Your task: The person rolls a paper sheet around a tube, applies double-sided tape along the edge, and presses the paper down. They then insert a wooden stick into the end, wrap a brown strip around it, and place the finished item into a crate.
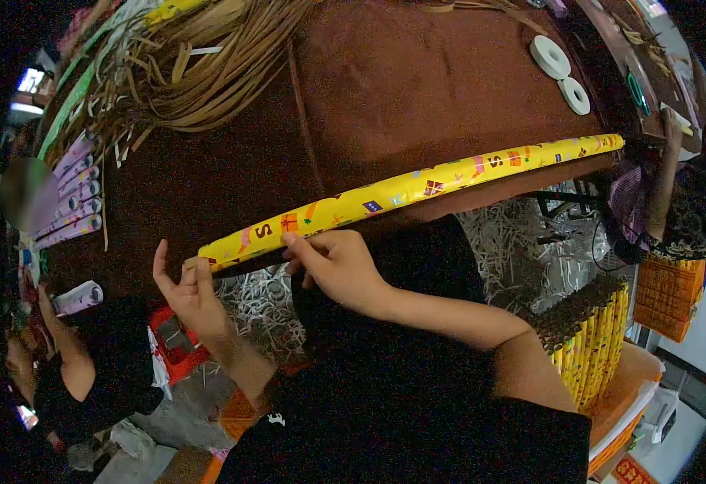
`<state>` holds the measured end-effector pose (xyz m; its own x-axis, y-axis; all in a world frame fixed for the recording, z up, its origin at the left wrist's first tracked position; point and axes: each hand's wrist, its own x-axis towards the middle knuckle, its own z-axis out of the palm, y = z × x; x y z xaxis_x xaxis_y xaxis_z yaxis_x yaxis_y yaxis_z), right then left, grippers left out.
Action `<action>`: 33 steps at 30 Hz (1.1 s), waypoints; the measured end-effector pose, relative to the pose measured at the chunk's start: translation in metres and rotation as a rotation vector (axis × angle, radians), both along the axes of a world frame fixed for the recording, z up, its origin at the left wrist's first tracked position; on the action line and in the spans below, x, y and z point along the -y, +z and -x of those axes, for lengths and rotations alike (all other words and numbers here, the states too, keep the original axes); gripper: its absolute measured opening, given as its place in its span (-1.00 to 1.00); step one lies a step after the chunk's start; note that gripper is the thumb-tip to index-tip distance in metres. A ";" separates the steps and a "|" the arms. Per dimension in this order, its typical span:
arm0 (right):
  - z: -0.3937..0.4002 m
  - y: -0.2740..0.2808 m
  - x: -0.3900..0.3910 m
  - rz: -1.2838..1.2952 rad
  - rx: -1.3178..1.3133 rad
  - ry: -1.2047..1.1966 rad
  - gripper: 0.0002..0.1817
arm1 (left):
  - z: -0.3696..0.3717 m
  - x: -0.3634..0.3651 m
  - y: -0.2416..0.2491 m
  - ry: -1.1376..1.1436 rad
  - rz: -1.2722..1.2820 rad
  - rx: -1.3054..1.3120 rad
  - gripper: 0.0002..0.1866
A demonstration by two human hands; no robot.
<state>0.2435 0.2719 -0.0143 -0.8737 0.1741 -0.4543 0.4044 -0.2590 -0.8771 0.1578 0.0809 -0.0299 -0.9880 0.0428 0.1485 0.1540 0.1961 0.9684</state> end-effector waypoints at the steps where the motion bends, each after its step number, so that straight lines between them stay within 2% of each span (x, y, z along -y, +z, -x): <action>1: 0.000 0.000 -0.001 -0.001 0.000 -0.002 -0.53 | 0.000 0.000 -0.001 -0.002 -0.001 0.000 -0.79; 3: 0.000 0.000 0.000 0.003 -0.023 0.009 -0.55 | 0.001 0.005 -0.003 -0.001 0.077 -0.034 -0.79; 10: -0.013 -0.010 -0.004 -0.006 -0.142 -0.001 -0.55 | 0.002 0.006 0.000 -0.033 0.039 -0.029 -0.78; 11: -0.013 -0.010 -0.006 -0.067 -0.145 0.019 -0.55 | 0.002 0.008 -0.001 -0.044 0.010 -0.008 -0.72; 12: -0.012 -0.009 -0.007 -0.128 -0.146 0.036 -0.55 | 0.003 0.009 -0.002 -0.056 -0.019 0.015 -0.33; 13: -0.010 -0.007 -0.010 -0.127 -0.143 0.034 -0.55 | 0.003 0.009 -0.001 -0.059 -0.018 0.017 -0.33; 15: -0.007 -0.002 -0.015 0.109 0.041 0.028 -0.55 | 0.002 0.008 0.000 -0.060 -0.012 0.026 -0.33; 16: -0.008 -0.002 -0.016 0.108 0.041 0.023 -0.55 | 0.003 0.007 0.000 -0.065 -0.013 0.026 -0.33; 17: -0.010 -0.002 -0.016 0.118 0.019 0.012 -0.55 | 0.003 0.006 0.000 -0.047 0.031 -0.014 -0.71; 18: -0.013 -0.001 -0.016 0.128 -0.003 0.001 -0.54 | 0.002 0.005 0.000 -0.028 0.075 -0.054 -0.79; 25: -0.030 -0.003 -0.035 0.017 -0.106 -0.093 -0.52 | -0.002 -0.004 0.010 0.008 0.059 0.052 -0.79; 27: -0.028 0.000 -0.043 0.202 0.024 -0.160 -0.49 | 0.000 0.000 0.006 0.017 0.045 0.072 -0.78; 28: -0.029 0.000 -0.042 0.195 -0.003 -0.161 -0.48 | 0.004 0.013 -0.004 -0.044 0.096 0.026 -0.70; 31: -0.043 0.000 -0.047 0.202 -0.045 -0.114 -0.53 | 0.001 -0.008 0.016 -0.019 -0.043 0.085 -0.38; 33: -0.050 0.004 -0.055 -0.055 -0.140 0.026 -0.56 | -0.001 -0.010 0.018 0.004 -0.033 0.108 -0.40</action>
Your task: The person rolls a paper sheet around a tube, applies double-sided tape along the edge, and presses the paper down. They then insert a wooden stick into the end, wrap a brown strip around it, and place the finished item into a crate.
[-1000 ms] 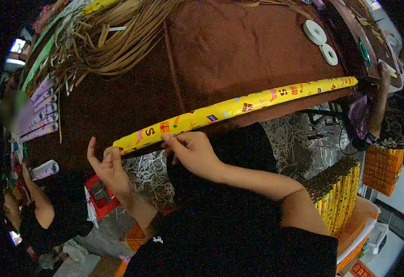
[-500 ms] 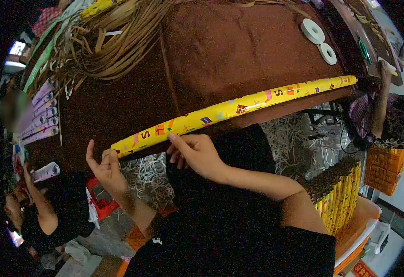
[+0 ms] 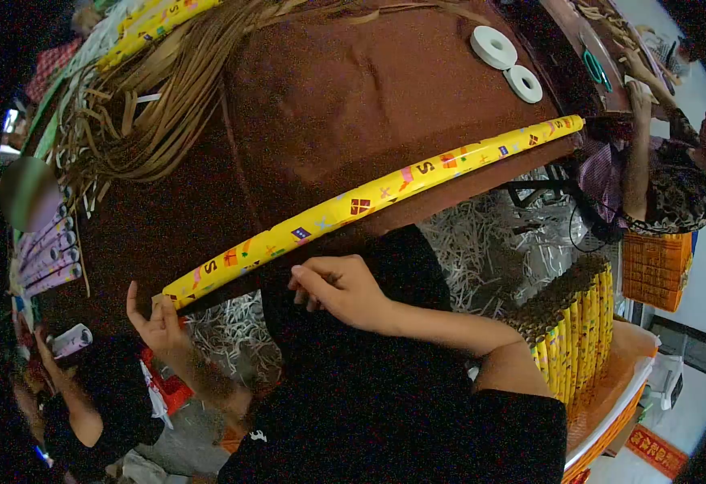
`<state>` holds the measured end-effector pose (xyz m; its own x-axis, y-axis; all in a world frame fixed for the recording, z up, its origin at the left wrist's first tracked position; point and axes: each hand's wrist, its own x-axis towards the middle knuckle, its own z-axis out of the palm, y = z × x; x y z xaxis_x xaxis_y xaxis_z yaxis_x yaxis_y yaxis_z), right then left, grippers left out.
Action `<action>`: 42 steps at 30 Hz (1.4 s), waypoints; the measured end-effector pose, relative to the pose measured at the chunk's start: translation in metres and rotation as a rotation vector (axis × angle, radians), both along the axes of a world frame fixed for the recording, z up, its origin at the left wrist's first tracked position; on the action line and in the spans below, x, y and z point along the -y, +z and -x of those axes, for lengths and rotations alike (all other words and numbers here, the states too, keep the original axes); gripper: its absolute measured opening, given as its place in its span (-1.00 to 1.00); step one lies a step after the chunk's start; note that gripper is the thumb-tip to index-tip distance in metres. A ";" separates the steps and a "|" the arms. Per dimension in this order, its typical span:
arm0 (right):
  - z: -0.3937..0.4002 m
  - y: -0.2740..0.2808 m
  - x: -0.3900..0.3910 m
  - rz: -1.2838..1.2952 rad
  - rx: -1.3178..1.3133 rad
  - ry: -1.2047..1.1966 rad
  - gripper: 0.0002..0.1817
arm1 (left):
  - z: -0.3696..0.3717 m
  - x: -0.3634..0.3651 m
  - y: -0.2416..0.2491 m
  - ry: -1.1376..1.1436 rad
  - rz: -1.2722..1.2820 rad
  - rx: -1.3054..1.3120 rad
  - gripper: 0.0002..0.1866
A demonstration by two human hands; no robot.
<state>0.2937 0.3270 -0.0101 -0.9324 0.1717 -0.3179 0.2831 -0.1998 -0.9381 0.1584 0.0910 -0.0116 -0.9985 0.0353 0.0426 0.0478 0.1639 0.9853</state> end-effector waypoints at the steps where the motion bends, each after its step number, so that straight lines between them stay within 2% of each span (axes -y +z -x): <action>1: -0.004 0.002 -0.008 -0.010 0.021 -0.028 -0.60 | -0.001 0.001 -0.001 0.029 0.021 0.021 -0.42; 4: -0.007 0.011 -0.029 0.094 0.092 -0.259 -0.58 | -0.004 -0.001 -0.003 0.056 0.023 -0.005 -0.45; 6: -0.005 0.008 -0.038 0.070 0.131 -0.364 -0.55 | -0.005 -0.001 -0.004 0.079 0.017 -0.024 -0.47; 9: -0.001 0.012 -0.044 0.043 0.196 -0.358 -0.54 | -0.002 0.012 -0.014 0.021 0.100 -0.077 -0.57; 11: 0.002 0.014 -0.043 0.017 0.227 -0.346 -0.54 | 0.000 0.018 -0.021 0.044 0.158 -0.104 -0.71; 15: 0.007 0.016 -0.042 -0.003 0.273 -0.371 -0.57 | -0.001 0.015 -0.021 0.090 0.085 -0.090 -0.79; 17: 0.008 0.015 -0.042 0.014 0.268 -0.398 -0.58 | -0.001 0.019 -0.021 0.014 0.189 -0.139 -0.81; 21: 0.008 0.016 -0.043 0.114 0.268 -0.412 -0.61 | 0.000 0.013 -0.014 0.007 0.244 -0.140 -0.69; 23: 0.007 0.015 -0.045 0.125 0.248 -0.403 -0.63 | -0.005 -0.004 0.000 0.077 0.114 -0.030 -0.54; 26: 0.005 0.010 -0.047 0.110 0.210 -0.373 -0.66 | -0.007 -0.012 0.007 0.078 0.075 -0.024 -0.46; 34: -0.001 -0.001 -0.047 0.130 0.097 -0.340 -0.73 | -0.002 0.002 -0.003 0.071 0.151 -0.054 -0.45; 38: -0.008 -0.001 -0.050 0.142 0.149 -0.313 -0.73 | 0.000 0.006 -0.005 0.035 0.098 -0.055 -0.46; 42: -0.022 -0.011 -0.054 -0.053 0.058 -0.216 -0.67 | -0.001 0.004 -0.006 0.016 0.052 -0.043 -0.48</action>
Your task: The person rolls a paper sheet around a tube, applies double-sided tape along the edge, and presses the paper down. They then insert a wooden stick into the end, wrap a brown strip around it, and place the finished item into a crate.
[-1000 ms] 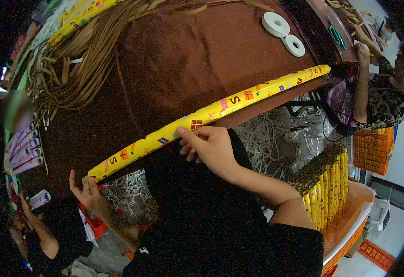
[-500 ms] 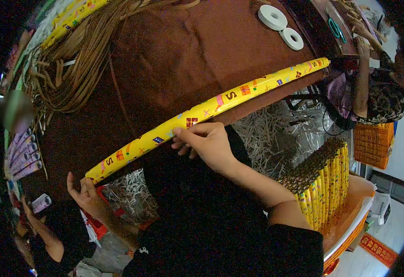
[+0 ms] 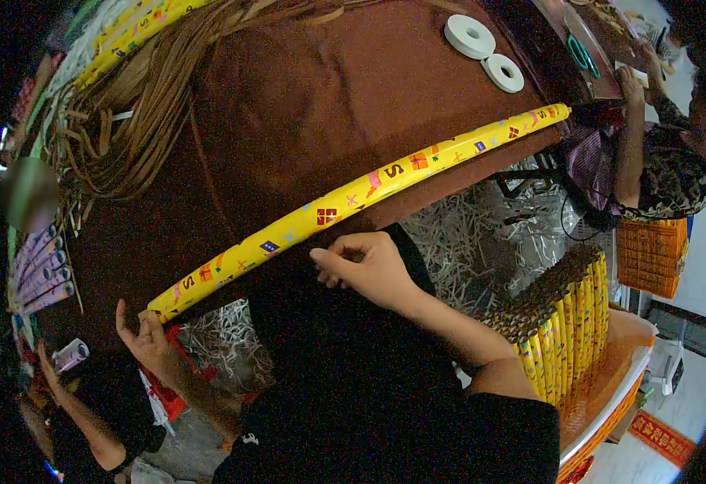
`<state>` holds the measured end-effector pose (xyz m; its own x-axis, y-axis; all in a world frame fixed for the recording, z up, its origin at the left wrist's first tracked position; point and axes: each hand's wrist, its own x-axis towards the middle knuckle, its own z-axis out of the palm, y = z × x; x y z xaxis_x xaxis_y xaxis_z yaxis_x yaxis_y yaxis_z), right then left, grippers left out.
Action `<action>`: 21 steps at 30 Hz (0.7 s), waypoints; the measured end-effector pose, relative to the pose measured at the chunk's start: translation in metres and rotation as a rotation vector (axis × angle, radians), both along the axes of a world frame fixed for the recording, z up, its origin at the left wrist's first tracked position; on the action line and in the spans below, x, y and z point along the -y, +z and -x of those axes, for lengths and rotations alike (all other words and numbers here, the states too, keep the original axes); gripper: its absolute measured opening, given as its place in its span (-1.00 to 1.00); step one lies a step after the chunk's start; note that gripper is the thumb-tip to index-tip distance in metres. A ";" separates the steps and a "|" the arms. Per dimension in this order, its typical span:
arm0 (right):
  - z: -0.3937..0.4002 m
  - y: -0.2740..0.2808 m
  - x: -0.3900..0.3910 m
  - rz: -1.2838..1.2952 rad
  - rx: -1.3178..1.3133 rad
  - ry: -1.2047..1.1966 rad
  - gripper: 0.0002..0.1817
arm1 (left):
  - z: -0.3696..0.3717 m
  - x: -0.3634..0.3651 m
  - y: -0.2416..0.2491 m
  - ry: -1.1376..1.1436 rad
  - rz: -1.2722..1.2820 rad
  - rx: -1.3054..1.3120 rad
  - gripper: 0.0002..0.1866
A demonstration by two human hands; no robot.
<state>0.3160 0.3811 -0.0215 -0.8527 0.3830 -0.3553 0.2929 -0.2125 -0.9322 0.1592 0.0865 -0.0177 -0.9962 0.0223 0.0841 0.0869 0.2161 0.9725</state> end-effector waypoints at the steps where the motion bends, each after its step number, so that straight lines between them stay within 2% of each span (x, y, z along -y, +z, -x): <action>1: 0.000 0.005 -0.003 0.093 0.042 -0.014 -0.65 | -0.001 -0.003 0.004 0.006 -0.008 0.005 -0.48; 2: 0.000 0.011 -0.004 0.187 0.084 -0.030 -0.63 | -0.002 -0.005 0.006 0.011 -0.015 0.009 -0.48; 5: 0.013 0.021 -0.006 0.173 0.172 -0.119 -0.59 | -0.003 -0.004 0.006 0.008 0.014 0.001 -0.48; 12: 0.013 0.016 -0.006 0.192 0.117 -0.121 -0.59 | -0.002 -0.006 0.008 0.039 0.049 0.025 -0.48; 18: 0.008 0.017 -0.011 0.145 0.089 -0.100 -0.65 | -0.003 -0.004 0.005 0.017 0.010 0.028 -0.47; 21: 0.013 0.019 -0.011 0.068 0.161 -0.112 -0.64 | -0.002 -0.001 0.002 0.008 0.005 0.010 -0.48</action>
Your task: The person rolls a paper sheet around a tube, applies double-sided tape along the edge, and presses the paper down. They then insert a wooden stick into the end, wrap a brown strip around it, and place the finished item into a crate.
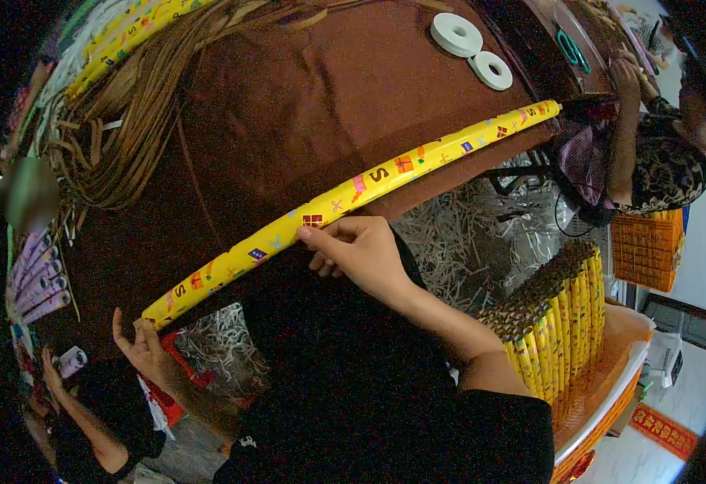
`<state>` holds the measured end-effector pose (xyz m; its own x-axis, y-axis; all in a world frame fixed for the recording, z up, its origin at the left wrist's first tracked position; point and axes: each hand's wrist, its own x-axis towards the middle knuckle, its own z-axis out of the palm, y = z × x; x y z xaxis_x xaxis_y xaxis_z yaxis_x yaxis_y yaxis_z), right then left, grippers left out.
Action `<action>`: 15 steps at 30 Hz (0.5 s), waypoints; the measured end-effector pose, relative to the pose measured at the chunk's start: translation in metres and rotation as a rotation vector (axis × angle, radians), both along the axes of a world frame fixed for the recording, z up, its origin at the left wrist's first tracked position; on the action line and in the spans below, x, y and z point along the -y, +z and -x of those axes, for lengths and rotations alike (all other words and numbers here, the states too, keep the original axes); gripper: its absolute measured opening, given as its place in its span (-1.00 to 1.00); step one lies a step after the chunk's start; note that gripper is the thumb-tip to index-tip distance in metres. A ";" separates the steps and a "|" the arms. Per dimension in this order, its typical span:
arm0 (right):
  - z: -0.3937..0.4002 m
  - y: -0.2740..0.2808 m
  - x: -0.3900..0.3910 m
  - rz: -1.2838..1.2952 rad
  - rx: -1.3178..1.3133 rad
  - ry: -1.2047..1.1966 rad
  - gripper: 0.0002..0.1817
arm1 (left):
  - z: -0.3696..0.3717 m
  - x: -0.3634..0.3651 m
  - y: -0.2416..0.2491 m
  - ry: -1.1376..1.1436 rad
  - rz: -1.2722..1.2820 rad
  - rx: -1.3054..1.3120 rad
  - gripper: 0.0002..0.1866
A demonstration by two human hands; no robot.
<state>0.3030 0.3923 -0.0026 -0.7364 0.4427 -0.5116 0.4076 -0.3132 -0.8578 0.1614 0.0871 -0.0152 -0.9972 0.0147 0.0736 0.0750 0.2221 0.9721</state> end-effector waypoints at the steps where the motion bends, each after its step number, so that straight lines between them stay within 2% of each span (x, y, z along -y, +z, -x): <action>1: 0.002 0.002 0.000 -0.002 0.019 0.005 -0.64 | 0.000 0.000 0.001 0.002 0.012 0.003 -0.48; 8: -0.004 -0.002 -0.009 0.135 -0.082 0.024 -0.62 | -0.001 -0.004 0.004 0.011 0.001 0.011 -0.47; 15: 0.000 0.006 -0.011 0.097 -0.006 0.055 -0.64 | 0.000 -0.005 0.003 -0.013 -0.007 -0.014 -0.47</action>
<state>0.3033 0.4038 0.0037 -0.7614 0.3498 -0.5459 0.4216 -0.3725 -0.8267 0.1616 0.0917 -0.0121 -0.9958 0.0266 0.0878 0.0915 0.2139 0.9726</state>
